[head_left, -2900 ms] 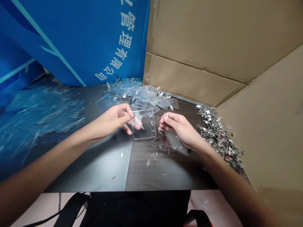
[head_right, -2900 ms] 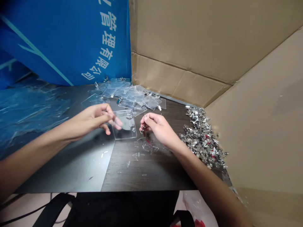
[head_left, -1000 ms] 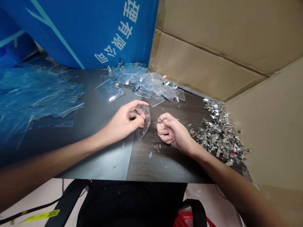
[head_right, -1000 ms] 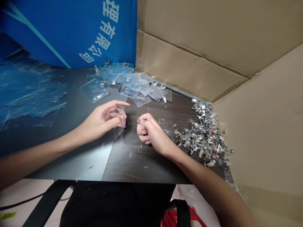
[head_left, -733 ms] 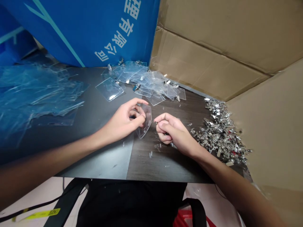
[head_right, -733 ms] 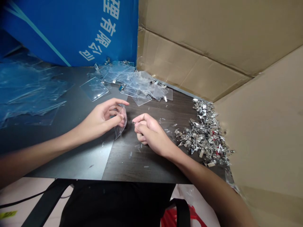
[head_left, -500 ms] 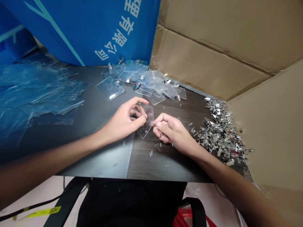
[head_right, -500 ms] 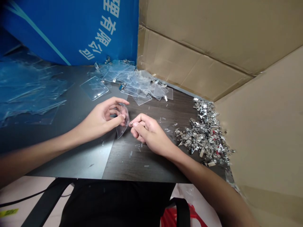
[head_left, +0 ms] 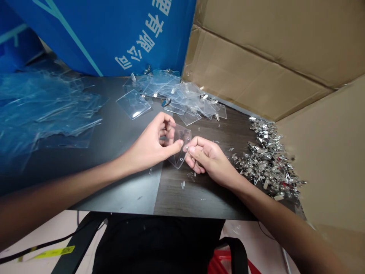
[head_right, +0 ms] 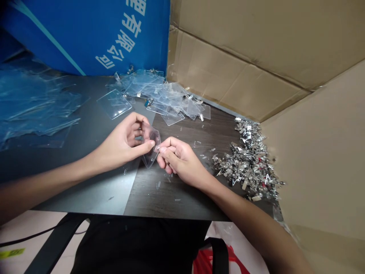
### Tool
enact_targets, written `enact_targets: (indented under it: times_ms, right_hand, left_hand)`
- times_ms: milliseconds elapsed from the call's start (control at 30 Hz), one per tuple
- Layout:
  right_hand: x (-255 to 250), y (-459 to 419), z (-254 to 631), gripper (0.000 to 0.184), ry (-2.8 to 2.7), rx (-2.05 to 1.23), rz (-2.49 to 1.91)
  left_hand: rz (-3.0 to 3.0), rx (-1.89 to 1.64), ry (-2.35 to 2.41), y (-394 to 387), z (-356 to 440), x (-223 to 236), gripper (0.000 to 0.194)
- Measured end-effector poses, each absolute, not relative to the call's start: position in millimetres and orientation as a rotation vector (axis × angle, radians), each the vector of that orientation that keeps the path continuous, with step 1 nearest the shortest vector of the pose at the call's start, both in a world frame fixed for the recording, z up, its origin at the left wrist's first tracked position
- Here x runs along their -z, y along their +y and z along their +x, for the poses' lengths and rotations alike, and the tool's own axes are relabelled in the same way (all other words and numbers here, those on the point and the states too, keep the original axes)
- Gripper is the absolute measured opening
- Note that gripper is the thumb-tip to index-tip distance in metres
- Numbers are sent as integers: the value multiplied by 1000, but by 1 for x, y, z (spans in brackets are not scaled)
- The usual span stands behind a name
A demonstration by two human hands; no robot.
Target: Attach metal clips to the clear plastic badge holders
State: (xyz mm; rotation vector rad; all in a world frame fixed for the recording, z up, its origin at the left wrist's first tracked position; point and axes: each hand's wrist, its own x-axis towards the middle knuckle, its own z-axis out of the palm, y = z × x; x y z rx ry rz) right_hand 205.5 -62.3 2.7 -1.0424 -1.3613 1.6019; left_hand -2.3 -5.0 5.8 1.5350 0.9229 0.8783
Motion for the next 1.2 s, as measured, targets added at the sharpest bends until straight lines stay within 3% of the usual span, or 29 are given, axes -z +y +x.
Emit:
enact_targets:
  times_ms: [267,467,700,900,1100,1200]
  right_hand:
    - [3,-57,208,42,-1337,-1535,-1204]
    - [-3,-59,209,16,-1428,-1432,-1169]
    - [6,-57,213,15,-1451,-1353,-1122]
    - [9,-60,209,35,-1216,-1487,-1099]
    - [3,-61,208,22,-1272,-1471,-1076]
    - [4,-61,209,23,-1275,-1459,-1115]
  left_hand:
    - [1508,-897,867,-3,-1,-2,44]
    - [1451,-860,885,-1,-2,0,50]
    - [1388,-819,806,1,-3,1,61]
    - [1396,-811,729,-1,-4,1,67]
    - [1405,-790,662,2,-10,-3,68]
    - [1445,-733,680,4,-12,-5,71]
